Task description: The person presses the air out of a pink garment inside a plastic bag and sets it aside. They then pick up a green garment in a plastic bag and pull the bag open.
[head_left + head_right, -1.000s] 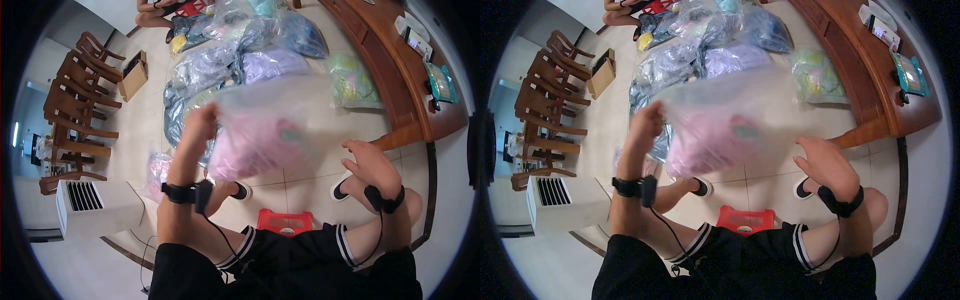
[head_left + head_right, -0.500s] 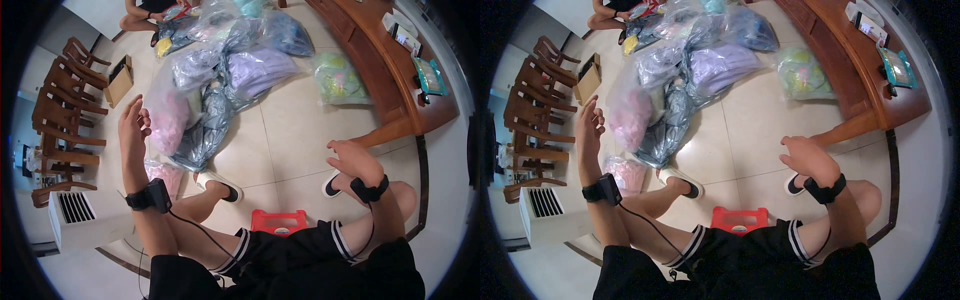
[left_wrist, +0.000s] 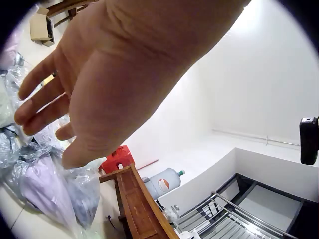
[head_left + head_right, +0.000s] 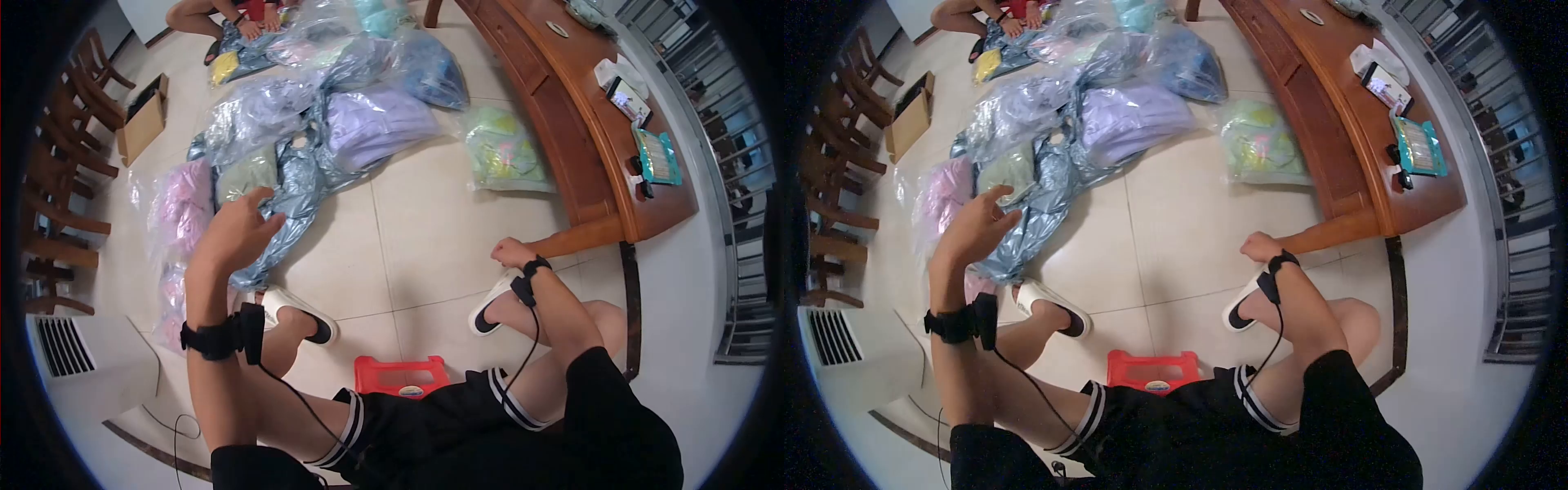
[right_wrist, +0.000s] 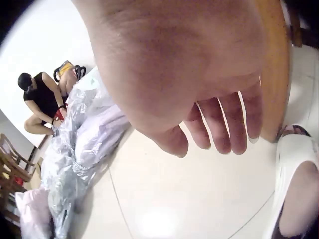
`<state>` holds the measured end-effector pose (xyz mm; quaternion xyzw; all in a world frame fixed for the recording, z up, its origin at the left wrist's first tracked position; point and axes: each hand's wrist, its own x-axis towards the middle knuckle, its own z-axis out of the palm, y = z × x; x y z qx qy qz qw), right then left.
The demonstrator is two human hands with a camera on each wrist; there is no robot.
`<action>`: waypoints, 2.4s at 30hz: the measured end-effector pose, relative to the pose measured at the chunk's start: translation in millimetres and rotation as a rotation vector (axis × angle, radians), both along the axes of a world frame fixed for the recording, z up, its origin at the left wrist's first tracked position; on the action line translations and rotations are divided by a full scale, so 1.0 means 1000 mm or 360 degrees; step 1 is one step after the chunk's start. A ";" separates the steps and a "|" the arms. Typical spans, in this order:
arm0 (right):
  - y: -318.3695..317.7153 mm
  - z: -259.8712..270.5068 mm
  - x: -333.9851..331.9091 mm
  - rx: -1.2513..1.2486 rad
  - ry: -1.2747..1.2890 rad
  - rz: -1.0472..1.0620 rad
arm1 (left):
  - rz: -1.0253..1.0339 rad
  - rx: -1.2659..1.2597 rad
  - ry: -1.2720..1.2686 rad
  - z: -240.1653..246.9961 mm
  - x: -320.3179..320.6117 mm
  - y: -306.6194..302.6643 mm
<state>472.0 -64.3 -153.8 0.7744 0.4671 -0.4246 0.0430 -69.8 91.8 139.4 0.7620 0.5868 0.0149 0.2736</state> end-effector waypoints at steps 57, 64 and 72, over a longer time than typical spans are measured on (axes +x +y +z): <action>0.017 0.240 -0.022 0.0974 0.1289 -0.0891 | -0.0582 0.0216 0.0067 -0.041 0.072 -0.017; -0.006 0.242 -0.082 0.0632 0.1482 -0.0802 | -0.0838 0.0484 0.0051 -0.088 0.098 -0.070; -0.027 0.193 -0.100 0.0180 0.1286 -0.0996 | -0.1221 -0.0168 0.0095 -0.161 0.107 -0.113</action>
